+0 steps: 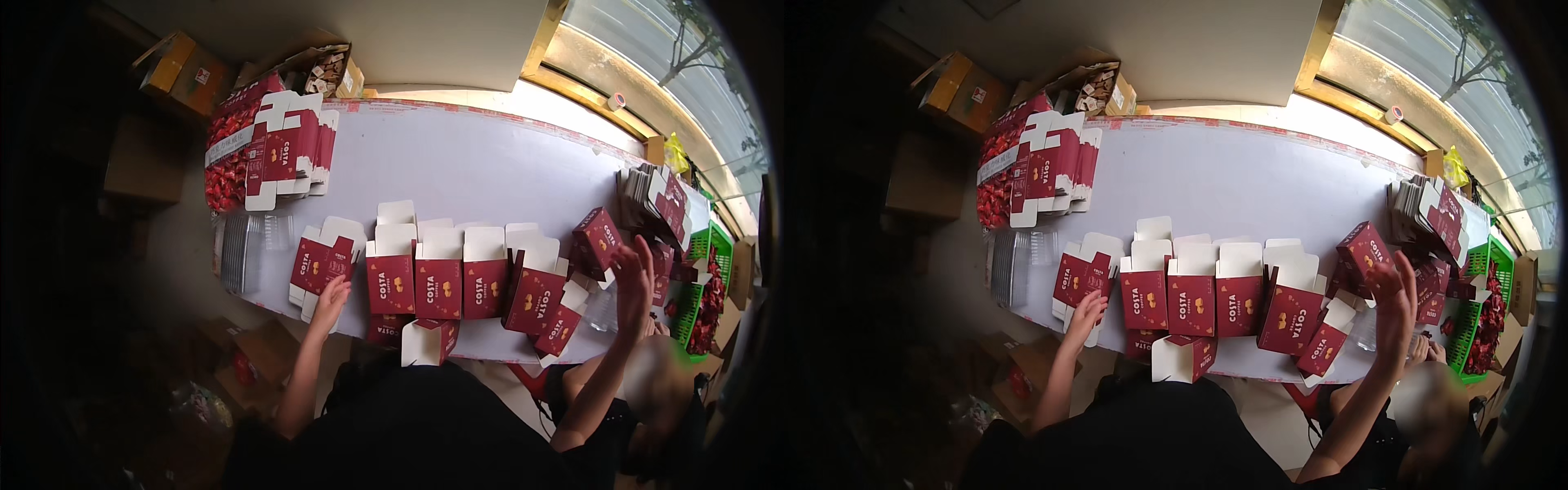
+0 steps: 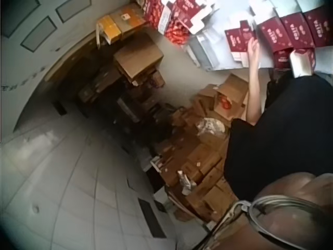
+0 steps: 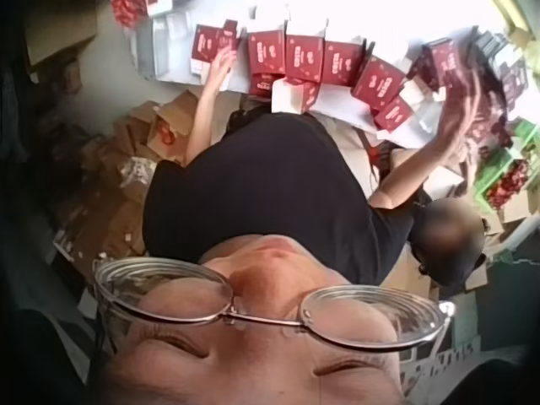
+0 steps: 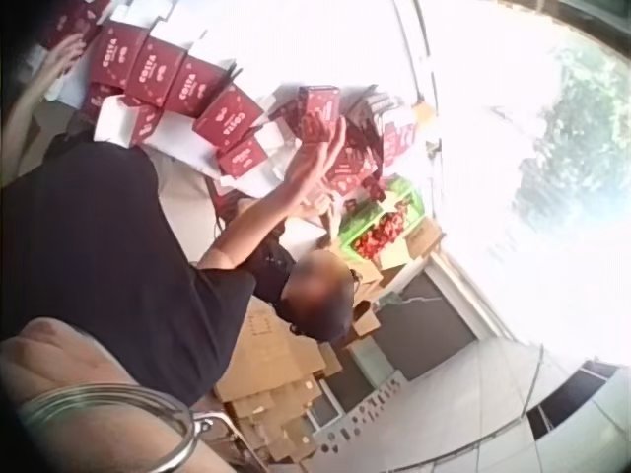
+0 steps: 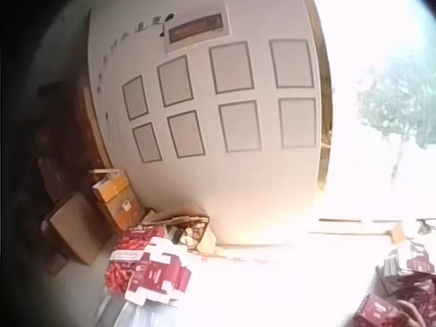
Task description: The person assembles small red Costa Coffee boxes, places clear plastic trays on the table, and fills each tray with individually wrapped red wafers from a large bag. The person then places the filled trays into the assembled boxes and closes them.
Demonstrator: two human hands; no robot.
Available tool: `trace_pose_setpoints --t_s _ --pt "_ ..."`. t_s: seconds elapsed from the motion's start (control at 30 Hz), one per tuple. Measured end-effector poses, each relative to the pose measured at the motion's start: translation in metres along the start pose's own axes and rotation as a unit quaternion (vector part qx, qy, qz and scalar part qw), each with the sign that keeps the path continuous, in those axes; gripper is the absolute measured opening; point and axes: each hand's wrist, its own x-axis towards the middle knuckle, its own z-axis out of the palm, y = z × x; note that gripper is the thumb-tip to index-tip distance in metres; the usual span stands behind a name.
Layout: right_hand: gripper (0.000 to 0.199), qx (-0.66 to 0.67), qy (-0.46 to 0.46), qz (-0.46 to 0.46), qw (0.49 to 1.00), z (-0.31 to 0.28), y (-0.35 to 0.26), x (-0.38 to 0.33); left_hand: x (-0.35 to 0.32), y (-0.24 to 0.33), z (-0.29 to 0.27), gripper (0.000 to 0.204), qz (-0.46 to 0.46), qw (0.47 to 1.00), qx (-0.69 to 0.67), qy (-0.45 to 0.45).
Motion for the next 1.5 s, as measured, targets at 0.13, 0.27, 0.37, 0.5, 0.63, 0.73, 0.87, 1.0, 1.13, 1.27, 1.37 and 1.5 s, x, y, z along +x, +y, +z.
trace_pose_setpoints --t_s 0.13,0.27,0.37,0.5,0.63,0.73,0.87,1.0,1.13,1.27,1.37,1.5 --pt "0.023 -0.042 0.058 0.092 0.993 0.032 0.026 -0.062 0.005 -0.001 0.037 0.066 -0.018 0.998 -0.058 0.010" --pt "0.037 -0.010 0.297 0.096 0.950 0.007 0.081 -0.106 0.027 -0.011 0.045 0.079 -0.008 0.995 -0.097 -0.007" --pt "0.059 0.019 0.265 0.119 0.957 -0.025 0.109 -0.083 0.040 -0.009 0.053 0.079 -0.021 0.989 -0.134 -0.059" --pt "0.066 0.125 0.187 0.239 0.945 -0.029 0.147 -0.034 0.058 -0.001 0.064 0.068 -0.034 0.986 -0.137 -0.092" --pt "0.073 0.125 0.109 0.320 0.933 -0.027 0.171 -0.022 0.061 0.003 0.063 0.066 -0.045 0.985 -0.152 -0.072" --pt "0.074 0.124 0.118 0.340 0.925 -0.025 0.173 -0.020 0.064 0.016 0.067 0.065 -0.037 0.982 -0.161 -0.088" --pt "0.075 0.125 0.127 0.348 0.920 -0.021 0.174 -0.006 0.077 0.039 0.074 0.061 -0.054 0.977 -0.183 -0.098" --pt "0.077 0.129 0.116 0.355 0.919 -0.011 0.182 0.027 0.113 0.051 0.064 0.058 -0.048 0.966 -0.207 -0.147" --pt "0.078 0.128 0.117 0.354 0.919 -0.004 0.186 0.063 0.155 0.077 0.059 0.058 -0.048 0.969 -0.177 -0.165" --pt "0.080 0.136 0.107 0.354 0.919 0.007 0.196 0.107 0.195 0.105 0.045 0.054 -0.037 0.968 -0.186 -0.166" --pt "0.081 0.134 0.108 0.351 0.920 0.015 0.204 0.143 0.225 0.132 0.030 0.052 -0.033 0.973 -0.163 -0.160" --pt "0.083 0.141 0.091 0.349 0.922 0.036 0.225 0.202 0.264 0.160 -0.009 0.054 -0.010 0.989 -0.074 -0.130"
